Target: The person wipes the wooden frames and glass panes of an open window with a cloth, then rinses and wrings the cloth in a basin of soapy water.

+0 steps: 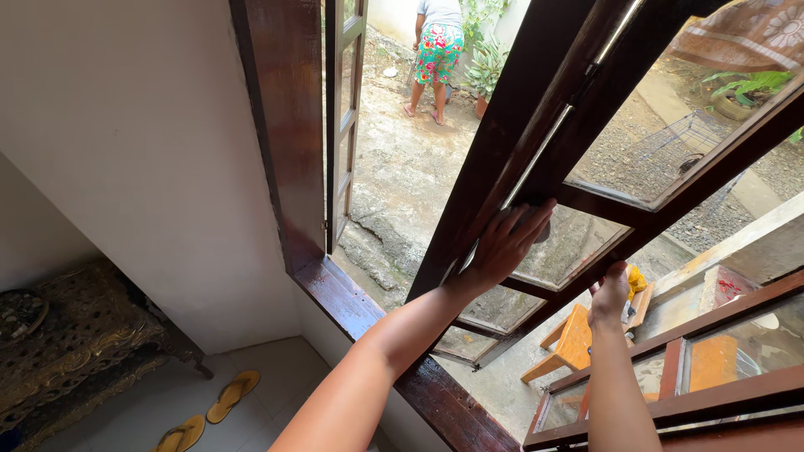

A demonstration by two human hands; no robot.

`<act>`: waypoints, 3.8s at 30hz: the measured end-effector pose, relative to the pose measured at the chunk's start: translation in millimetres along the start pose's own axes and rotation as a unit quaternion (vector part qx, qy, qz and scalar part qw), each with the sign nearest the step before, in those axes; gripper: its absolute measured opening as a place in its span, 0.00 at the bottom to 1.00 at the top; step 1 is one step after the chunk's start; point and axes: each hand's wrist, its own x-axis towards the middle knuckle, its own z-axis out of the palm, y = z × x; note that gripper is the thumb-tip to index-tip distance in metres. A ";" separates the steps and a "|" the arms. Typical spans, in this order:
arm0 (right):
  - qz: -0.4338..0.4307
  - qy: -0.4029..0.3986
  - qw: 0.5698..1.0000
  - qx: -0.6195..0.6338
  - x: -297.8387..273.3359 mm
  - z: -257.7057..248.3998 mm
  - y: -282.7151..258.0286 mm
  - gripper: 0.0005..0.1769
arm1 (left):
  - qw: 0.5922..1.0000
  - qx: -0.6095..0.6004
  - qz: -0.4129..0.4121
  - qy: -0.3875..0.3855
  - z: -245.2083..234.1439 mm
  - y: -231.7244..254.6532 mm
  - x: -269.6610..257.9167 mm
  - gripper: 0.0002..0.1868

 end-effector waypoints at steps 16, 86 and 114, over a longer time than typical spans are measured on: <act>-0.050 -0.027 0.998 0.019 2.7 -4.8 23.3 0.40 | 0.984 -0.172 -0.026 0.039 -13.1 -5.5 10.4 0.28; 0.046 -0.061 0.997 0.021 94.3 77.1 38.3 0.42 | 0.990 -0.029 -0.064 0.124 -67.8 -17.7 287.0 0.45; -0.041 -0.062 0.997 0.019 64.7 40.0 50.5 0.48 | 0.994 0.016 -0.105 -0.011 -39.9 -7.6 65.0 0.33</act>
